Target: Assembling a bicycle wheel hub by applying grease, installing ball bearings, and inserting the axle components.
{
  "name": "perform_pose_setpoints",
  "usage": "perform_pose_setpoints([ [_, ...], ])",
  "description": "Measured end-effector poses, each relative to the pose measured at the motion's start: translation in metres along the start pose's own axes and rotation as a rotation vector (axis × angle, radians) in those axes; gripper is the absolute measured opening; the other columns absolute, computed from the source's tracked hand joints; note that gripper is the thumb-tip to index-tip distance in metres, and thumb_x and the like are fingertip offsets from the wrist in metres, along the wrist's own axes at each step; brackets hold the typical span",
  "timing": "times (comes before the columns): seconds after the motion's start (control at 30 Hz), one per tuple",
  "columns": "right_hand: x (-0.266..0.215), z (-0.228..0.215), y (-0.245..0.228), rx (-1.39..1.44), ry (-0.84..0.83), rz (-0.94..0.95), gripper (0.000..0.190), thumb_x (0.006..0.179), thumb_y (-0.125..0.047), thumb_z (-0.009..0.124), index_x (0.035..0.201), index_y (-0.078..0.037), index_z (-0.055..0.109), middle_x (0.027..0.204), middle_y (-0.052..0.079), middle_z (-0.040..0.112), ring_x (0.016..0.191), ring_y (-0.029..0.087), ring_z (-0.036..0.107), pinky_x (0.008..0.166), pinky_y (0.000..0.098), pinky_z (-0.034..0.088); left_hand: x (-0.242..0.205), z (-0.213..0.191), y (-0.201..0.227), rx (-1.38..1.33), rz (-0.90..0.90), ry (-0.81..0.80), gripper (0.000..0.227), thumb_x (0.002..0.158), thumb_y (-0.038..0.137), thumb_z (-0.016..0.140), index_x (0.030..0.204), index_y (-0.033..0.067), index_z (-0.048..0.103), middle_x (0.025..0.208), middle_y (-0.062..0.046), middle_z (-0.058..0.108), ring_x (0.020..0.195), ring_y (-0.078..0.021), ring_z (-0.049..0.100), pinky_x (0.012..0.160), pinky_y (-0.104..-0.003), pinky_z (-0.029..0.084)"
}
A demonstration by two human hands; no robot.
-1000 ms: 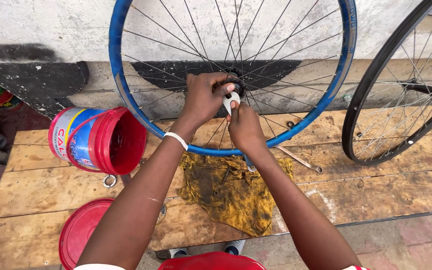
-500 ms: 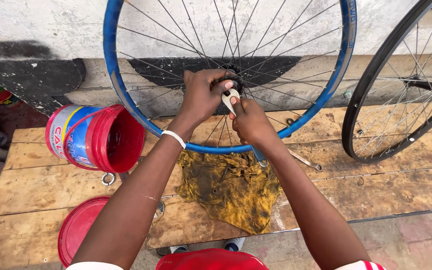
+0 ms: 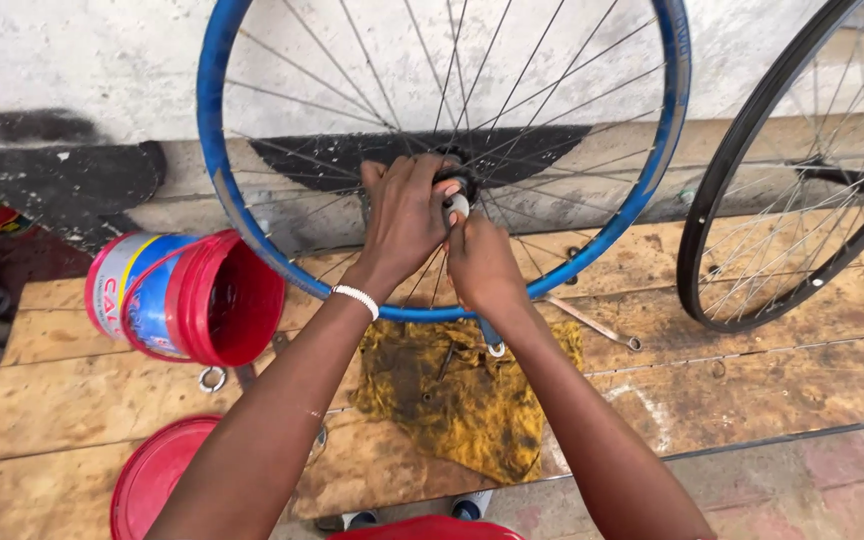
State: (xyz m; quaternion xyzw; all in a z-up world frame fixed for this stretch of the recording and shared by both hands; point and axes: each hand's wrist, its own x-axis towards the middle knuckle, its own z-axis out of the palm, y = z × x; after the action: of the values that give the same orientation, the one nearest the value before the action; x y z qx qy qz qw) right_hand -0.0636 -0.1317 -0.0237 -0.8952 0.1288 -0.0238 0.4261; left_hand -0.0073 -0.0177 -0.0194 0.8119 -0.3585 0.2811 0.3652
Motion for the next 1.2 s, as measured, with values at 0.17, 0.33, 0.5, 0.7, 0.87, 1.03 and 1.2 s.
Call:
perform_pose_setpoints([
  [0.17, -0.015, 0.0, -0.002, 0.173, 0.079, -0.174, 0.04, 0.1, -0.018, 0.028, 0.077, 0.004, 0.053, 0.052, 0.023, 0.055, 0.041, 0.03, 0.058, 0.034, 0.0354, 0.045, 0.002, 0.01, -0.005, 0.006, 0.021, 0.023, 0.02, 0.087, 0.021, 0.064, 0.096, 0.0058, 0.056, 0.067, -0.007, 0.052, 0.068, -0.026, 0.054, 0.079, -0.04, 0.028],
  [0.33, -0.027, 0.008, -0.013, 0.125, 0.13, -0.21, 0.039, 0.1, -0.016, 0.026, 0.08, 0.005, 0.053, 0.058, 0.026, 0.058, 0.044, 0.031, 0.06, 0.034, 0.0351, 0.042, 0.001, 0.006, -0.006, -0.001, 0.009, 0.013, 0.02, 0.088, 0.02, 0.064, 0.094, 0.0028, 0.057, 0.064, -0.008, 0.052, 0.065, -0.0262, 0.053, 0.078, -0.041, 0.028],
  [0.5, -0.039, -0.001, -0.026, 0.022, 0.139, -0.283, 0.036, 0.101, -0.012, 0.026, 0.088, 0.011, 0.05, 0.061, 0.026, 0.058, 0.051, 0.034, 0.062, 0.038, 0.0354, 0.041, 0.004, 0.006, -0.009, -0.01, 0.04, 0.028, 0.022, 0.086, 0.023, 0.066, 0.093, 0.0038, 0.059, 0.061, -0.007, 0.052, 0.058, -0.0253, 0.052, 0.074, -0.039, 0.031],
  [0.7, -0.036, 0.009, -0.022, -0.218, 0.188, -0.232, 0.036, 0.101, -0.012, 0.03, 0.109, 0.019, 0.046, 0.056, 0.026, 0.057, 0.044, 0.028, 0.06, 0.034, 0.0296, 0.041, 0.006, 0.003, -0.004, -0.006, 0.04, 0.034, 0.021, 0.087, 0.022, 0.065, 0.092, 0.0022, 0.059, 0.059, -0.008, 0.05, 0.056, -0.0268, 0.051, 0.072, -0.039, 0.033],
  [0.87, -0.03, 0.008, -0.011, -0.109, 0.148, -0.217, 0.038, 0.101, -0.023, 0.031, 0.096, 0.009, 0.052, 0.06, 0.026, 0.059, 0.048, 0.035, 0.062, 0.035, 0.0361, 0.041, 0.008, -0.008, -0.011, -0.101, 0.004, -0.083, 0.018, 0.089, 0.024, 0.062, 0.096, 0.0081, 0.061, 0.066, -0.007, 0.058, 0.064, -0.0269, 0.058, 0.074, -0.039, 0.033],
  [1.03, -0.044, 0.007, 0.002, 0.155, 0.116, -0.247, 0.039, 0.102, -0.025, 0.028, 0.085, -0.001, 0.053, 0.053, 0.017, 0.058, 0.044, 0.023, 0.058, 0.04, 0.0308, 0.041, 0.01, -0.023, -0.004, -0.196, -0.059, -0.15, 0.016, 0.09, 0.023, 0.06, 0.101, 0.0111, 0.062, 0.072, -0.005, 0.063, 0.071, -0.0246, 0.061, 0.079, -0.038, 0.032],
  [1.2, -0.058, 0.018, 0.011, 0.155, 0.268, -0.238, 0.03, 0.101, -0.015, 0.03, 0.089, 0.001, 0.052, 0.048, 0.014, 0.053, 0.037, 0.018, 0.049, 0.038, 0.0263, 0.036, 0.014, -0.043, 0.009, -0.348, -0.101, -0.259, 0.023, 0.087, 0.013, 0.066, 0.108, 0.0046, 0.061, 0.08, -0.013, 0.066, 0.077, -0.0298, 0.061, 0.087, -0.043, 0.028],
])
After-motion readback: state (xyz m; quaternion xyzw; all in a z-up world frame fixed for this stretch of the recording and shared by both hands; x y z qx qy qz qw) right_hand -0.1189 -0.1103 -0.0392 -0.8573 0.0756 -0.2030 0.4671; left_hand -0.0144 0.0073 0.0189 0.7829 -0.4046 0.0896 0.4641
